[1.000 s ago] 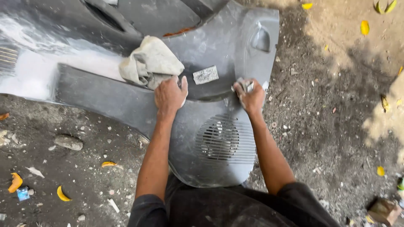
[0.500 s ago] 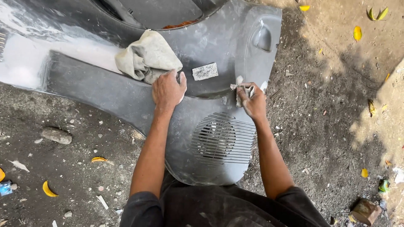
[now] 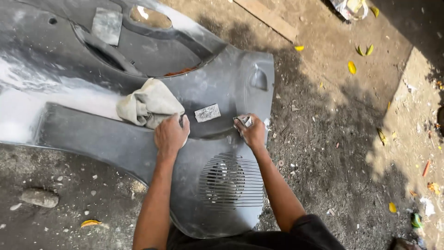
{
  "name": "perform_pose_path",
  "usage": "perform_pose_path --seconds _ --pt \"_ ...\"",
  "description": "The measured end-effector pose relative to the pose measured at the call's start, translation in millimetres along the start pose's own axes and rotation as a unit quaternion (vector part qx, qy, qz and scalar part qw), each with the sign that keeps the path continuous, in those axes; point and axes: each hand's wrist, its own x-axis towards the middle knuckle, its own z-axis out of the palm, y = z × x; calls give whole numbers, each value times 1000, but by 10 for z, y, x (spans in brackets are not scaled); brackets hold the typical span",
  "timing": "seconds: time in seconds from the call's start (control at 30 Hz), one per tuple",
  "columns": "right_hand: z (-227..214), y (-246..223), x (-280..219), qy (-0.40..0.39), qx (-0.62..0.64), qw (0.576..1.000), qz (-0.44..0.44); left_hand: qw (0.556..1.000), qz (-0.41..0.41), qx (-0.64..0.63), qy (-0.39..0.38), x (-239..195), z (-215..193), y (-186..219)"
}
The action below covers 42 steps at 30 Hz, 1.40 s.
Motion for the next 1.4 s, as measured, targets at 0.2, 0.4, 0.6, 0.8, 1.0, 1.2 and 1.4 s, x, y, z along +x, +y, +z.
perform_pose_path --seconds 0.2,0.4,0.6,0.8,1.0,1.2,1.4 --pt "54 -20 139 35 40 998 -44 1000 9 -8 16 32 28 35" --pt "152 256 85 25 75 997 19 1000 -8 4 -30 78 40 20" --pt "174 245 -70 15 119 993 11 1000 5 12 -1 36 -68 93" --pt "219 145 29 48 51 998 -2 1000 1 7 -27 23 -52 67" --pt "296 139 210 53 47 997 -2 999 -1 14 -34 19 67 12" --pt "248 309 25 69 125 989 -27 1000 5 8 -11 85 36 15" --pt "190 90 -149 93 67 993 -26 1000 8 -2 -9 37 -54 51"
